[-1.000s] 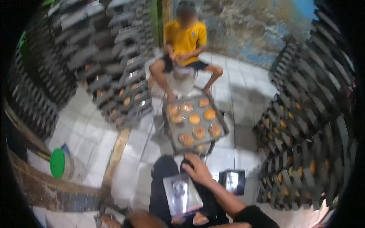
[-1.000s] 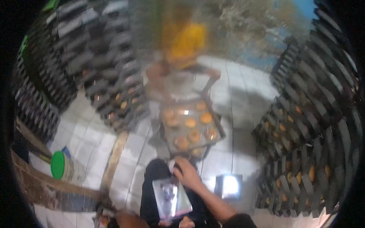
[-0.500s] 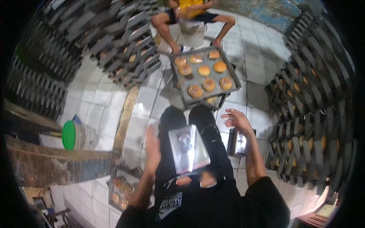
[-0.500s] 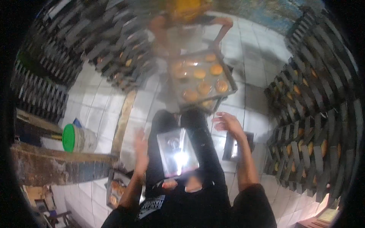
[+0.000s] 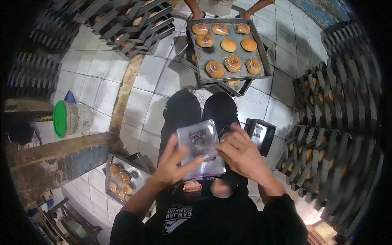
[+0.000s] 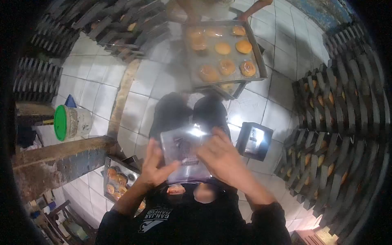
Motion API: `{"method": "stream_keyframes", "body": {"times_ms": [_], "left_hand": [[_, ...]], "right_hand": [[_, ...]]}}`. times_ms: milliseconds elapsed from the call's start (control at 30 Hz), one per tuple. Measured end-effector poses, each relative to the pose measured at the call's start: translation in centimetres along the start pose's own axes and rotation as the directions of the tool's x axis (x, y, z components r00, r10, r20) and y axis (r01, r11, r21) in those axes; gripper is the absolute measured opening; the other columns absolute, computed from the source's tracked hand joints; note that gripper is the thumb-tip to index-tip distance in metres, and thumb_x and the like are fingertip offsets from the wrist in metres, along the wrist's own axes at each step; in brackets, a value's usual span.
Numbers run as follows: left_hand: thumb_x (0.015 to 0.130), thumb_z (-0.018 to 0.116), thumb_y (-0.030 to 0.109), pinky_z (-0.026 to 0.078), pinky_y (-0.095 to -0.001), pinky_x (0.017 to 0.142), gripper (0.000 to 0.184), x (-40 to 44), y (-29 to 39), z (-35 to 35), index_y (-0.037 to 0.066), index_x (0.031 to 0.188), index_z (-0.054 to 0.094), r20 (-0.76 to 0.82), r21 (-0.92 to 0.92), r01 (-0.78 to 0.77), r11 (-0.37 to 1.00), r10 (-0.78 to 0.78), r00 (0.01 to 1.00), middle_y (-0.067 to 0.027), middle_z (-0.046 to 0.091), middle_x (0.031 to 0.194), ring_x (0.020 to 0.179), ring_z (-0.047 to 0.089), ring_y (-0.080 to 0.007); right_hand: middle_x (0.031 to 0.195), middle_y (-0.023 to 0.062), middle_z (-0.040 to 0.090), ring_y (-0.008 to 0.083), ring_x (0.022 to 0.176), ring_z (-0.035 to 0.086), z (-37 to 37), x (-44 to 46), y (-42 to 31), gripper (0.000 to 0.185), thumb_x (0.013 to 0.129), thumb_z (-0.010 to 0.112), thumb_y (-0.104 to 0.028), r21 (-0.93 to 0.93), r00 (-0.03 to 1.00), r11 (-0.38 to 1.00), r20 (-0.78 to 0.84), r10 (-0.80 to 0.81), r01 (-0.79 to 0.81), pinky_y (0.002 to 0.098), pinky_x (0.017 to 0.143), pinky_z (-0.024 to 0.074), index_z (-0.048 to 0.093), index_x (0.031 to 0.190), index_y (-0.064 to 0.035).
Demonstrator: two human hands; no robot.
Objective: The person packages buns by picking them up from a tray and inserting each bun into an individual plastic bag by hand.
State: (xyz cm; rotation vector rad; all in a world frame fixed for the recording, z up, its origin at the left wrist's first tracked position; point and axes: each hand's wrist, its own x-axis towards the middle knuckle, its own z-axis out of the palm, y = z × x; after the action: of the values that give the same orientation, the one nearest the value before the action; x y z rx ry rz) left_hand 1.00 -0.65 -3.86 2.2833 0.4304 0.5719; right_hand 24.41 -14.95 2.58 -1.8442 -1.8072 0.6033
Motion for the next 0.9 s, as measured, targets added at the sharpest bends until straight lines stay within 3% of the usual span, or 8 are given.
{"method": "stream_keyframes", "body": {"times_ms": [100,167,200,367,500,700,767,900], "left_hand": [[0.092,0.073,0.012,0.053,-0.0369,0.094,0.026,3.3,2.4,0.3,0.001,0.115,0.072,0.248,-0.648,0.565,0.512,-0.559,0.791,-0.0205,0.066,0.124,0.116,0.065,-0.0304],[0.090,0.076,0.014,0.057,-0.0348,0.082,0.021,4.6,1.1,-2.2,0.002,0.108,0.075,0.597,-0.223,0.711,0.667,-0.483,0.640,-0.0173,0.075,0.102,0.096,0.073,-0.0243],[0.090,0.077,0.017,0.056,-0.0330,0.069,0.015,3.8,1.3,-1.5,0.005,0.098,0.077,0.517,-0.454,0.785,0.422,-0.593,0.617,-0.0084,0.074,0.080,0.072,0.072,-0.0204],[0.086,0.077,0.025,0.052,-0.0430,0.091,0.043,-0.6,-1.8,0.5,0.010,0.126,0.068,0.205,0.456,0.001,0.890,-0.106,0.973,-0.0132,0.065,0.125,0.107,0.065,-0.0310],[0.086,0.076,0.029,0.037,-0.0488,0.116,0.067,-1.4,-0.5,0.6,0.004,0.143,0.053,0.027,0.652,0.255,0.714,-0.357,0.934,-0.0230,0.037,0.155,0.141,0.041,-0.0391],[0.098,0.062,0.019,0.048,-0.0399,0.102,0.043,5.9,-1.3,-2.2,-0.008,0.132,0.057,0.304,-0.540,0.455,0.709,-0.340,0.890,-0.0259,0.062,0.131,0.110,0.066,-0.0303],[0.098,0.061,0.015,0.053,-0.0392,0.092,0.036,6.5,-3.3,-2.3,-0.007,0.126,0.060,0.324,-0.662,0.554,0.504,-0.475,0.818,-0.0245,0.070,0.116,0.095,0.070,-0.0280],[0.098,0.063,0.020,0.055,-0.0386,0.065,0.022,8.9,-6.9,-0.9,-0.002,0.102,0.064,0.066,-0.908,0.351,0.230,-0.748,0.660,-0.0186,0.072,0.084,0.068,0.068,-0.0235]], "right_hand": [[0.097,0.0074,0.068,0.0284,0.087,0.069,-3.0,3.0,1.4,0.024,0.083,0.074,-0.007,0.262,1.000,0.965,0.019,-0.022,0.017,0.0381,0.072,0.0563,0.072,0.107,-0.0103],[0.096,0.0085,0.069,0.0300,0.085,0.071,-4.2,5.2,2.5,0.023,0.086,0.073,-0.008,0.367,0.991,0.926,0.123,0.045,-0.087,0.0382,0.072,0.0579,0.072,0.108,-0.0099],[0.104,0.0098,0.073,0.0293,0.088,0.073,-3.8,5.9,4.2,0.022,0.092,0.070,-0.015,0.352,0.992,0.936,0.126,-0.025,-0.022,0.0370,0.074,0.0595,0.073,0.113,-0.0111],[0.106,0.0120,0.076,0.0259,0.089,0.076,-2.0,8.0,8.4,0.028,0.093,0.066,-0.014,0.085,0.953,0.984,0.274,0.128,-0.157,0.0375,0.076,0.0601,0.072,0.120,-0.0088],[0.095,0.0149,0.076,0.0249,0.082,0.077,-2.4,6.6,9.4,0.023,0.096,0.064,-0.006,0.302,0.960,0.921,0.210,0.186,-0.245,0.0340,0.073,0.0613,0.072,0.116,-0.0001],[0.093,0.0162,0.076,0.0235,0.079,0.077,-4.8,10.3,10.5,0.025,0.097,0.069,-0.016,0.774,0.956,0.632,0.162,-0.243,0.030,0.0328,0.068,0.0618,0.073,0.111,0.0042],[0.105,0.0151,0.072,0.0246,0.087,0.074,-3.3,13.7,18.2,0.055,0.101,0.060,-0.048,0.922,0.978,0.373,0.165,-0.126,-0.108,0.0347,0.069,0.0606,0.068,0.113,0.0051],[0.085,0.0031,0.065,0.0125,0.083,0.066,1.1,21.2,39.6,0.028,0.104,0.059,-0.027,0.794,0.673,0.490,-0.143,0.725,-0.359,0.0299,0.078,0.0544,0.066,0.104,-0.0007]]}}
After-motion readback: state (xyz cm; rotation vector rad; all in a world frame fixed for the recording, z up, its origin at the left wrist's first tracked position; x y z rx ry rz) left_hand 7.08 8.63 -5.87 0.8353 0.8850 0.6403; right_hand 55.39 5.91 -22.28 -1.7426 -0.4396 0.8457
